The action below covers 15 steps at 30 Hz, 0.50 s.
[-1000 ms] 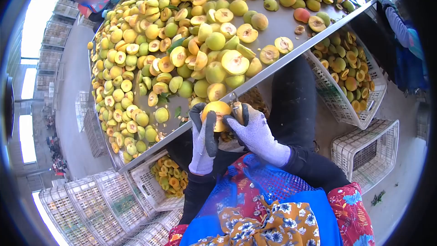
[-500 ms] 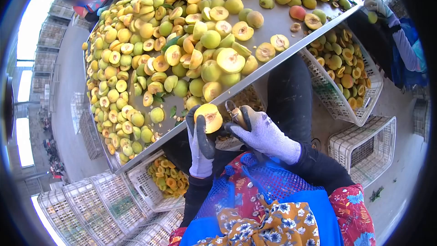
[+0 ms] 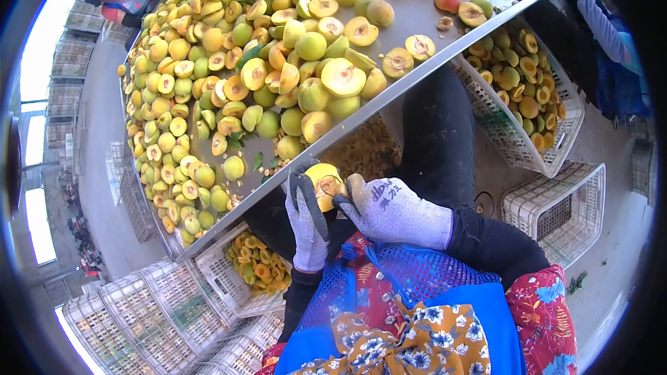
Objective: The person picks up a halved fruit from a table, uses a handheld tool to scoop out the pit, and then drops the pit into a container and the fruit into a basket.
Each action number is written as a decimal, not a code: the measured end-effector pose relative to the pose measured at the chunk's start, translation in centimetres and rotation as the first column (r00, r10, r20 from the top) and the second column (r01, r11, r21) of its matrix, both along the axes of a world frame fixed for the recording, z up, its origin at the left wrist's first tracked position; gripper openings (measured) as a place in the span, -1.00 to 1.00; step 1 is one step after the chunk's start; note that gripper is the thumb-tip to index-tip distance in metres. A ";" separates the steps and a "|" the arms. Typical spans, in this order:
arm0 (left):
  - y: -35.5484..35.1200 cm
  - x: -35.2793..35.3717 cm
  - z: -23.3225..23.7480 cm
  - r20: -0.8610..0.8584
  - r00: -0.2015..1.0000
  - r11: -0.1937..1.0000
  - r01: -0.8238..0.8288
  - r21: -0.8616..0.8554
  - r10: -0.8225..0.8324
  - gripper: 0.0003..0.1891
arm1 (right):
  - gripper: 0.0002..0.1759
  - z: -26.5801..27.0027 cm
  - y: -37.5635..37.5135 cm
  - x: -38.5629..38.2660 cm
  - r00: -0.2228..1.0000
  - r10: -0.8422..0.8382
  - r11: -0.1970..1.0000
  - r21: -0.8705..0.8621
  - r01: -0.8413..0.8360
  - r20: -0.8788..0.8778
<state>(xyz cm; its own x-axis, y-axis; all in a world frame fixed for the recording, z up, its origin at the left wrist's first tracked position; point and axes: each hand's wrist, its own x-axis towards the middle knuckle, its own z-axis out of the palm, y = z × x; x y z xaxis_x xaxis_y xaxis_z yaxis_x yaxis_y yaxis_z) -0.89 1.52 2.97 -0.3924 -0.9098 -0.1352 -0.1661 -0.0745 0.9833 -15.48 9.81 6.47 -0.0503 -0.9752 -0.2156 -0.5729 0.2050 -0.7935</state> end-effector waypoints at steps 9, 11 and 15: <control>0.5 -0.2 0.6 -0.023 0.998 0.998 -0.053 -0.016 0.053 -0.73 | -0.60 -1.1 0.3 0.5 0.997 0.011 0.999 -0.037 -0.009 0.073; 0.7 -0.4 1.0 0.023 0.998 0.993 -0.062 -0.104 0.065 -0.74 | -0.61 -2.0 0.3 0.8 0.986 -0.001 0.991 -0.128 0.023 0.165; 0.9 -0.7 1.6 0.072 0.993 0.969 -0.071 -0.237 0.090 -0.76 | -0.63 1.9 -0.9 -1.6 0.637 -0.279 0.856 0.487 -0.174 0.718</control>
